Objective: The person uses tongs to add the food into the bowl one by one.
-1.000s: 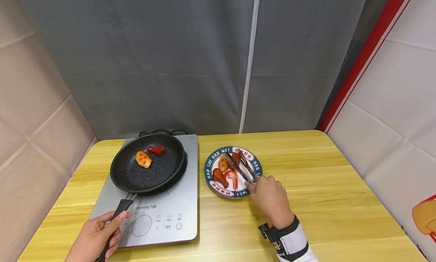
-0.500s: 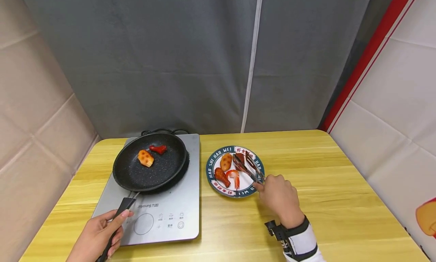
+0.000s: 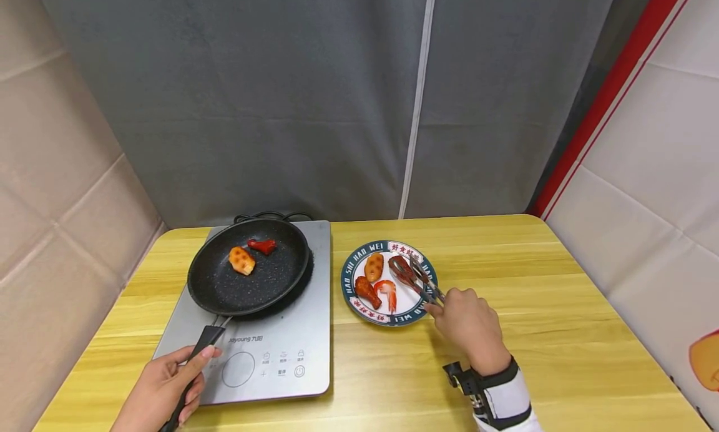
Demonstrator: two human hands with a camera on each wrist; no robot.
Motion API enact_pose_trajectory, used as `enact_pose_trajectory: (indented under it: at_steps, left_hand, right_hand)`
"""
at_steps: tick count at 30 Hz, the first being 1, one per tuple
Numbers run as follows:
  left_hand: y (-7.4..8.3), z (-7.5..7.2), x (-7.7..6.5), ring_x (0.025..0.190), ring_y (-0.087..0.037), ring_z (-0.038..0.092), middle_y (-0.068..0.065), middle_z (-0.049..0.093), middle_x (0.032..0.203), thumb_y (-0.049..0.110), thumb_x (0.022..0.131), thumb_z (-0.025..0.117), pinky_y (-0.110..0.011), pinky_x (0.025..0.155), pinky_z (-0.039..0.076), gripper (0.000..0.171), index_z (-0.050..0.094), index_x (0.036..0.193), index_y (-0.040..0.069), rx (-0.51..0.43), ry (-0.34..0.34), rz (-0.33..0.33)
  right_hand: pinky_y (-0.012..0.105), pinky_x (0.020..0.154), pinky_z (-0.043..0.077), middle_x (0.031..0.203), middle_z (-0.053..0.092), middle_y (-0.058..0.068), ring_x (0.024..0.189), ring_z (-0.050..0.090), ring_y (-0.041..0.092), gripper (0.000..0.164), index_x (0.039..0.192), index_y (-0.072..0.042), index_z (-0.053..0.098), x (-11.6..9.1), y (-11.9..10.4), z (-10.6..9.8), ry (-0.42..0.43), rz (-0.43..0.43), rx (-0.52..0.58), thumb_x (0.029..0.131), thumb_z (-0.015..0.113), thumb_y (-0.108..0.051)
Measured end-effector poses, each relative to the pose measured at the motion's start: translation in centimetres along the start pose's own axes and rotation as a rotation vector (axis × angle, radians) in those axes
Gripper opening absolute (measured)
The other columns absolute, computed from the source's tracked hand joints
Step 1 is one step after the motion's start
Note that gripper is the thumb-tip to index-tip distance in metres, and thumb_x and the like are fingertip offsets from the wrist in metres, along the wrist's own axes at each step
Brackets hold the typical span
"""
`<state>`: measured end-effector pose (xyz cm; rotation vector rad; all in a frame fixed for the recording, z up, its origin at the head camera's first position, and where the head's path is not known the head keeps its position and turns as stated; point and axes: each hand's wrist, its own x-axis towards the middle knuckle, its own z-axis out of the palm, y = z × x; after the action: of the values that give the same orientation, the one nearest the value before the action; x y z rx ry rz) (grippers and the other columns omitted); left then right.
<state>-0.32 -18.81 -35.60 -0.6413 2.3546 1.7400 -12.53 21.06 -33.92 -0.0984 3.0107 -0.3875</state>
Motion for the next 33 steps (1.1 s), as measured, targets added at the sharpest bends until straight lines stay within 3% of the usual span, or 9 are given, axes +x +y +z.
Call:
enact_pose_trajectory:
  at_steps: [17, 33]
  left_hand:
    - [0.0, 0.0, 0.0, 0.035, -0.017, 0.038, -0.005, 0.042, 0.050, 0.045, 0.084, 0.056, -0.033, 0.031, 0.036, 0.048, 0.052, 0.089, -0.002, 0.000, -0.001, -0.007]
    - [-0.1, -0.1, 0.1, 0.035, -0.017, 0.037, -0.005, 0.042, 0.051, 0.044, 0.084, 0.057, -0.033, 0.032, 0.037, 0.047, 0.052, 0.092, -0.002, -0.021, -0.010, -0.005]
  right_hand:
    - [0.025, 0.037, 0.022, 0.045, 0.030, -0.007, 0.042, 0.033, 0.012, 0.045, 0.047, -0.017, 0.047, 1.0, 1.7, 0.7, 0.153, -0.154, 0.042, 0.080, 0.064, -0.040]
    - [0.022, 0.038, 0.019, 0.044, 0.026, -0.011, 0.039, 0.027, 0.007, 0.038, 0.052, -0.019, 0.053, 0.6, 0.6, -0.6, 0.186, -0.242, 0.065, 0.082, 0.062, -0.040]
